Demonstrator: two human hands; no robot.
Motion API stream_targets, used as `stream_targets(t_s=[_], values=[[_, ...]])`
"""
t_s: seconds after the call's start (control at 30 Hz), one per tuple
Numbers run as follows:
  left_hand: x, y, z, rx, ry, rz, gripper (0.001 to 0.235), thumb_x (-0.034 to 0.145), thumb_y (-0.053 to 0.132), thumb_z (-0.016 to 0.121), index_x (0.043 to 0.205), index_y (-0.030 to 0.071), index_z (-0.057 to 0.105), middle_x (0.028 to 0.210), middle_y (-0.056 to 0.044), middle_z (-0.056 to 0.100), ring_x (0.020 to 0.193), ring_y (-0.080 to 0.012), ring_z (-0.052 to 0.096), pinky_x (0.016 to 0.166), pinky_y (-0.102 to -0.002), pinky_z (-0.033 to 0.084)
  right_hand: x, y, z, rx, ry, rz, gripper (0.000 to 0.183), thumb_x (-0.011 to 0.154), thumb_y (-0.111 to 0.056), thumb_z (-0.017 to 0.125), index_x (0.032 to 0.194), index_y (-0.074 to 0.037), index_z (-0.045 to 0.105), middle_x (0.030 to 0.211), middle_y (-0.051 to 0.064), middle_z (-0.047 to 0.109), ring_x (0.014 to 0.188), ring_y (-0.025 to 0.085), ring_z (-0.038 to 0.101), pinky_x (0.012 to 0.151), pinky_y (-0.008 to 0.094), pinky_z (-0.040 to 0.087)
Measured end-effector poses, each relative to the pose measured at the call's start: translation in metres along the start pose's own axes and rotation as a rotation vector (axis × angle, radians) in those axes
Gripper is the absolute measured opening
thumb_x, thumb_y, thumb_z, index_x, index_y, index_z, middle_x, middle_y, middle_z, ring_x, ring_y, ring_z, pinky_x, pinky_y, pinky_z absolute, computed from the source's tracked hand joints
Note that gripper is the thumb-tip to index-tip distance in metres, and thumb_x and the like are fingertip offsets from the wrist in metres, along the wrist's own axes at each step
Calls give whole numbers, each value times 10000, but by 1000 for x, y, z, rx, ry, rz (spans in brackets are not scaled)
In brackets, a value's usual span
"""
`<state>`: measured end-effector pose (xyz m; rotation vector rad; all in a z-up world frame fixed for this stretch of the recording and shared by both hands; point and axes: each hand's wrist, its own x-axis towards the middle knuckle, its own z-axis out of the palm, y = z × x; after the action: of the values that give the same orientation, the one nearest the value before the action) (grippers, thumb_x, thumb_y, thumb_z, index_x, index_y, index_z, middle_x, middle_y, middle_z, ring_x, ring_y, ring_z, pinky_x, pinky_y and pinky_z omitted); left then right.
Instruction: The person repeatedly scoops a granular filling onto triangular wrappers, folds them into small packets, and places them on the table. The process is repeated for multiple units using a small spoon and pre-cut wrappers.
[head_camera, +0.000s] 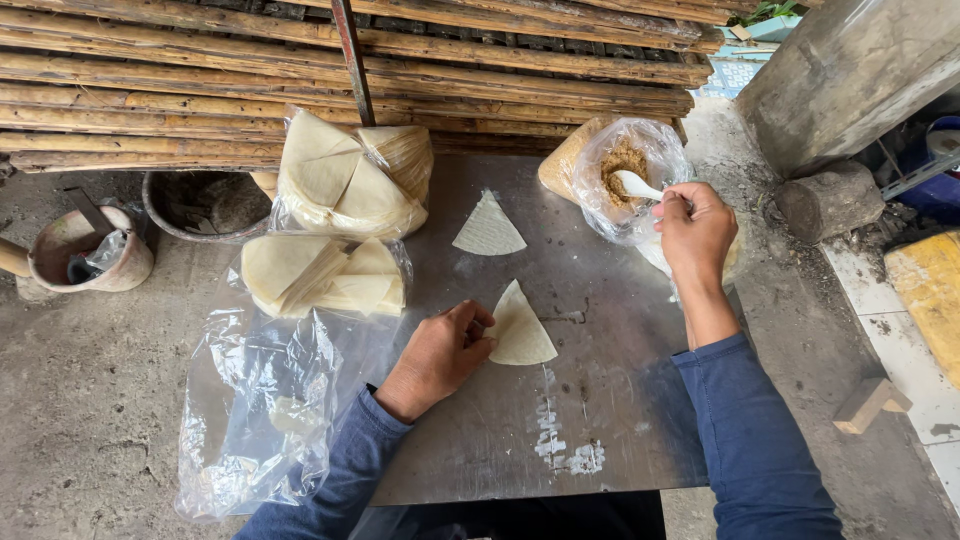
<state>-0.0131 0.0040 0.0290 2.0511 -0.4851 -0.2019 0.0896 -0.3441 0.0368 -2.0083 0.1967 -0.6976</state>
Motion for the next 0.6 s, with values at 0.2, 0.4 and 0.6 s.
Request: stream_targets(t_s=[0.2, 0.4, 0.6], values=[[-2, 2, -4, -13, 19, 5, 263, 869, 146, 727, 1076, 8, 641, 855, -119, 720, 748, -218, 724, 674, -341, 584, 3, 3, -9, 194, 17, 50, 71, 1022, 16, 627, 1027, 14, 698, 858, 103, 728, 641, 104, 645, 583, 238, 534], [-2, 1, -5, -26, 54, 51, 262, 856, 135, 736, 1065, 3, 650, 882, -129, 731, 781, -229, 737, 693, -348, 585, -14, -14, -32, 364, -60, 80, 92, 1024, 36, 610, 1029, 9, 698, 933, 106, 708, 746, 120, 677, 656, 252, 560], [-1, 0, -9, -45, 45, 6, 255, 852, 129, 734, 1056, 5, 644, 850, -118, 742, 756, -238, 744, 672, -356, 577, -74, -16, -30, 358, -358, 133, 89, 1012, 2, 611, 1057, 11, 687, 880, 97, 701, 715, 126, 635, 653, 259, 524]])
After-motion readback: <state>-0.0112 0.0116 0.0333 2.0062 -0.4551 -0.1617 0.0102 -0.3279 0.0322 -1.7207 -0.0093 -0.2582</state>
